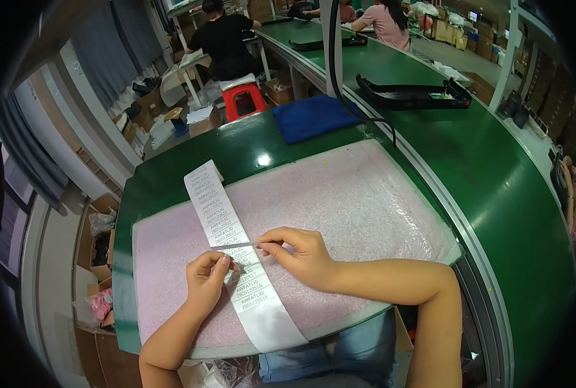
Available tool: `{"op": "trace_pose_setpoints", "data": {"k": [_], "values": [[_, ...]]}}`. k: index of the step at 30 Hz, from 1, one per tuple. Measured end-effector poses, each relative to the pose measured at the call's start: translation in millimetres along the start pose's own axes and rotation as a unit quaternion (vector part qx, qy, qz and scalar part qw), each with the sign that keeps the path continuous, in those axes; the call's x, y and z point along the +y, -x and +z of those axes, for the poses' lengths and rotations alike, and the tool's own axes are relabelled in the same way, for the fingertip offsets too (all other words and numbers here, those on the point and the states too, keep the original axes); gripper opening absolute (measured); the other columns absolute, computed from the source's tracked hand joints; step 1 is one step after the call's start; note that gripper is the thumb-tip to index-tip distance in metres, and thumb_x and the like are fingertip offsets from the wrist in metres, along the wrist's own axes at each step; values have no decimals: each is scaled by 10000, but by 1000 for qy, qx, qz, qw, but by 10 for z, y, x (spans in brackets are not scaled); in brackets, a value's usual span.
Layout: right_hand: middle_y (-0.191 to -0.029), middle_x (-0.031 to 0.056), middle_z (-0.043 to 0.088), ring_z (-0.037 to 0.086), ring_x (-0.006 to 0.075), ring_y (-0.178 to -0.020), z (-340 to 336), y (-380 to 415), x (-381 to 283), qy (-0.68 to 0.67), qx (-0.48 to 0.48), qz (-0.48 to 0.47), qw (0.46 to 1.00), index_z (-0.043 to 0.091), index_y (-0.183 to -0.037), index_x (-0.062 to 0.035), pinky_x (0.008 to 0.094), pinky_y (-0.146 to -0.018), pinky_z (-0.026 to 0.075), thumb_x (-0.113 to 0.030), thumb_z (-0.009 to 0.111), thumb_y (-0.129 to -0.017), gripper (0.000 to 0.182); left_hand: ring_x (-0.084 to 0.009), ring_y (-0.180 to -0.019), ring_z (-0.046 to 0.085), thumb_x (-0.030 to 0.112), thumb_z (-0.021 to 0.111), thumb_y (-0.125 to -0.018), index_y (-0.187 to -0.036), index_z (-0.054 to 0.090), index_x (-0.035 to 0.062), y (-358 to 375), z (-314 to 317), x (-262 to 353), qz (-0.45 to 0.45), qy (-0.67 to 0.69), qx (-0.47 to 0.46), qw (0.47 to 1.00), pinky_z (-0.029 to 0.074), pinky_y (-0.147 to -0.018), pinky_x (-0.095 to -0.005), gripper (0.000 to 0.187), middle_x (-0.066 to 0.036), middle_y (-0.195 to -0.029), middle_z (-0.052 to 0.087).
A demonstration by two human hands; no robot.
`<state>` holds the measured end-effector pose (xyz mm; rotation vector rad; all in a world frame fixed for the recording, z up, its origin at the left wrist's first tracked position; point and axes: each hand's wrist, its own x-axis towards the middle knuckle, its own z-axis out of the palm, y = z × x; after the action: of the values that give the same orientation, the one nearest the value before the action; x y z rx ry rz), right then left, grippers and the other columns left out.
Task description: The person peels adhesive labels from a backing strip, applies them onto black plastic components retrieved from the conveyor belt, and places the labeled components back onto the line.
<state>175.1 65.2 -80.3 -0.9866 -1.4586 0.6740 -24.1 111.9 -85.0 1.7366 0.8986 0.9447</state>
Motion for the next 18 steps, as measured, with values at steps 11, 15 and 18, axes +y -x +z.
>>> {"op": "trace_pose_setpoints", "data": {"k": [11, 15, 18], "values": [[-784, 112, 629, 622, 156, -716, -28, 2, -66, 7, -21, -9, 1000, 584, -834, 32, 247, -620, 503, -3, 569, -787, 61, -98, -660, 567, 44, 525, -824, -781, 572, -32, 2, 2, -62, -11, 16, 5, 1000, 449, -615, -220, 99, -70, -702, 618], [-763, 110, 623, 615, 151, -684, -52, 7, -1, -2, -36, -44, 998, 574, -836, 34, 244, -590, 498, -10, 557, -798, 60, -95, -650, 568, 48, 542, -815, -770, 580, -32, 1, 2, -42, -10, 10, 12, 1000, 448, -603, -219, 99, -66, -691, 621], [-744, 108, 617, 609, 148, -666, -57, 17, 11, -18, -34, -59, 997, 565, -838, 37, 242, -576, 495, -15, 545, -809, 62, -96, -651, 567, 50, 543, -816, -769, 578, -32, -7, 7, -47, -10, 4, 11, 1000, 446, -607, -221, 101, -65, -691, 620]]}}
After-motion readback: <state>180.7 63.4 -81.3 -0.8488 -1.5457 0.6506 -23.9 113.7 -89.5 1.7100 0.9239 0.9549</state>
